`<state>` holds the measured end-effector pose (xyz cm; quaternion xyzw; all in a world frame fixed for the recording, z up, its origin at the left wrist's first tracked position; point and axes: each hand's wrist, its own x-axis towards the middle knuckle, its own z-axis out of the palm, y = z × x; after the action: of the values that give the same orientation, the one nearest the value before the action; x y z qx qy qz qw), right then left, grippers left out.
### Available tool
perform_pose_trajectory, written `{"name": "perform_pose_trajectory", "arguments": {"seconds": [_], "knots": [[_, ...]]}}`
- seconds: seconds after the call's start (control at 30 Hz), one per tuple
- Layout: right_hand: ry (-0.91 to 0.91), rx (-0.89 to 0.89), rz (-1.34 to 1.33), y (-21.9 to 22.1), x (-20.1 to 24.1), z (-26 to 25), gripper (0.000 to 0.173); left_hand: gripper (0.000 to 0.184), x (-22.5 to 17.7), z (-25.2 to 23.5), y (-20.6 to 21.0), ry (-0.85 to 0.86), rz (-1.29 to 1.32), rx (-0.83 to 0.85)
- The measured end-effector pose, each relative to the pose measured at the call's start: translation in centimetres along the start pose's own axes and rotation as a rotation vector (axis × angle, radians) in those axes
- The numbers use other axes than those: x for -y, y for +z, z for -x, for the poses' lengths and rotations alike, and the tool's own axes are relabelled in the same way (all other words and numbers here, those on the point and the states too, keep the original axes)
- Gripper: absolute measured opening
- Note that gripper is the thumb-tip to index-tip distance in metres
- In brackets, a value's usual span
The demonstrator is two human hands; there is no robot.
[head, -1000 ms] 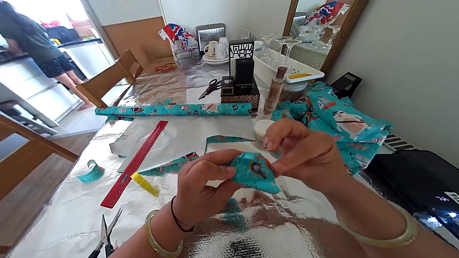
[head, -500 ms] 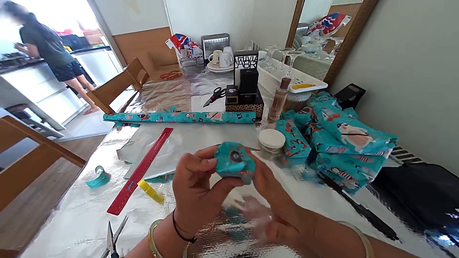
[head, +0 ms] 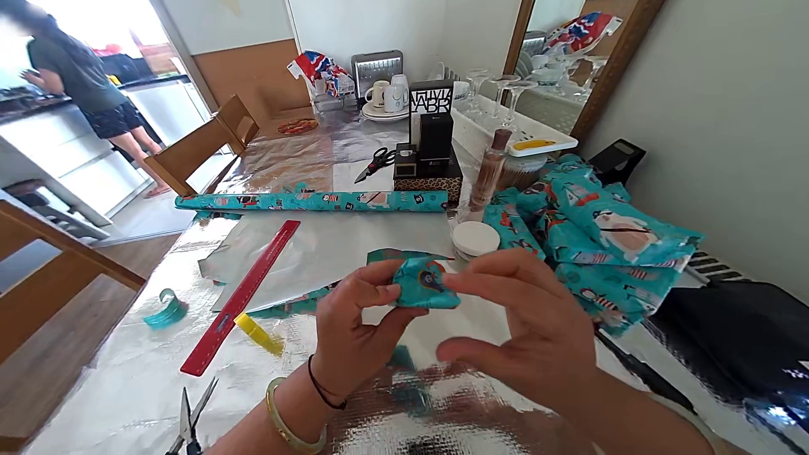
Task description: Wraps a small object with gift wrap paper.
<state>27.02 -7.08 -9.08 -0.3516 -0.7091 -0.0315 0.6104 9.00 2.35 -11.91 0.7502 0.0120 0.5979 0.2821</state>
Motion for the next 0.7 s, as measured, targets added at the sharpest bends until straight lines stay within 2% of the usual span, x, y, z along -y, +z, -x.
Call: {"name": "perform_pose_trajectory", "arguments": {"seconds": [0.1, 0.17, 0.37, 0.47, 0.57, 0.7], "knots": [[0.023, -0.028, -0.032, -0.1, -0.4, -0.2, 0.020, 0.029, 0.0, 0.3, 0.3, 0.016, -0.039, 0.014], [0.062, -0.042, -0.061, -0.1, -0.3, -0.2, 0.013, 0.028, 0.0, 0.3, 0.4, 0.021, -0.048, 0.019], [0.402, -0.054, -0.248, 0.4, 0.5, 0.0, 0.013, 0.026, -0.1, 0.2, 0.3, 0.055, -0.106, 0.046], [0.645, -0.051, -0.436, 1.0, 0.4, 0.3, 0.016, 0.023, 0.6, 0.3, 0.0, 0.082, -0.165, 0.070], [0.877, -0.041, -0.651, 1.3, -0.2, 0.3, 0.030, 0.022, 1.1, 0.5, -0.1, 0.087, -0.229, 0.077], [1.076, -0.057, -0.841, 1.2, -0.7, -0.5, 0.027, 0.020, 1.5, 0.6, 0.0, 0.093, -0.248, 0.102]]}}
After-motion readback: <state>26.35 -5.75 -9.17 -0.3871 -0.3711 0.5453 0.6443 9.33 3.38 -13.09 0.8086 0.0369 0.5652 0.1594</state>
